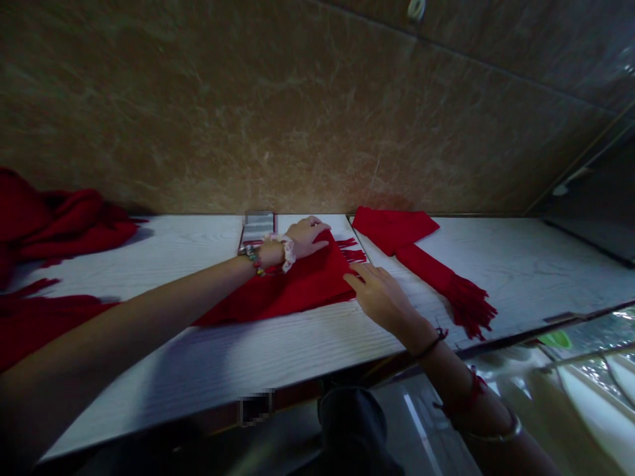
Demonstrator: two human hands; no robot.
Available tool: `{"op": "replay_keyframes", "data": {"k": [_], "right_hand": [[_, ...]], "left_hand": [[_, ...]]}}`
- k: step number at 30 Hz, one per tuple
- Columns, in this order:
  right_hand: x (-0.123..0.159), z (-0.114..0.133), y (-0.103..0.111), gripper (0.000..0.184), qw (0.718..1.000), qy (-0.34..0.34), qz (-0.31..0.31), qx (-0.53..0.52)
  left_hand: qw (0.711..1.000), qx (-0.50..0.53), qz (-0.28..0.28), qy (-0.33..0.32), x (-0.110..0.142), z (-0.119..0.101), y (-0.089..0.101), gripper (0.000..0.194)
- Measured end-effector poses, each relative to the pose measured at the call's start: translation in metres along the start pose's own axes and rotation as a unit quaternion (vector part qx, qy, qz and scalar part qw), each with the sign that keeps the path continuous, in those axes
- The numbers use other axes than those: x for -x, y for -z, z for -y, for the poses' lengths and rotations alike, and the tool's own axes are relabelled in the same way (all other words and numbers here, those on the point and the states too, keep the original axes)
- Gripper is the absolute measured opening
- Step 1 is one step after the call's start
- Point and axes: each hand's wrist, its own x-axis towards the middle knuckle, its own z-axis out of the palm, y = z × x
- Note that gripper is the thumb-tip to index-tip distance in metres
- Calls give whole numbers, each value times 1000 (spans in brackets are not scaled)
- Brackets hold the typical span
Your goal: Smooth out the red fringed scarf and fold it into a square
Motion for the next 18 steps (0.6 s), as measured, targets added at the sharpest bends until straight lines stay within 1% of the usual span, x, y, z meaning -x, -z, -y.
{"op": "replay_keyframes", "data": {"k": [2, 3, 5, 6, 8, 9, 11, 13, 15, 18], "right_hand": [[-6, -4, 5, 43, 997, 7, 40, -63], [-11, -7, 6, 45, 993, 10, 69, -95], [-24, -16, 6, 43, 982, 2, 117, -148], [-32, -20, 3, 42, 980, -14, 116, -162], [-48, -25, -6, 43, 981, -50, 82, -166], [-55, -25, -13, 44, 983, -61, 71, -156], [-62, -20, -27, 47, 986, -64, 81, -132], [-60, -11, -39, 50, 985, -68, 112, -112], [-52, -1, -44, 50, 984, -77, 131, -96], [-42, 12, -37, 50, 984, -86, 145, -59]], "left_hand": [[997, -60, 52, -15, 27, -7, -4, 49], [991, -88, 97, -26, 42, -9, -7, 58], [981, -110, 155, -44, 71, -12, -14, 76], [978, -120, 160, -55, 82, -12, -17, 77], [977, -136, 143, -79, 97, -9, -21, 70], [977, -143, 133, -90, 100, -6, -21, 65], [975, -149, 130, -106, 104, 1, -19, 60], [971, -149, 141, -122, 109, 10, -15, 58], [968, -146, 145, -144, 117, 19, -11, 55], [965, -136, 139, -179, 133, 29, -8, 52]]}}
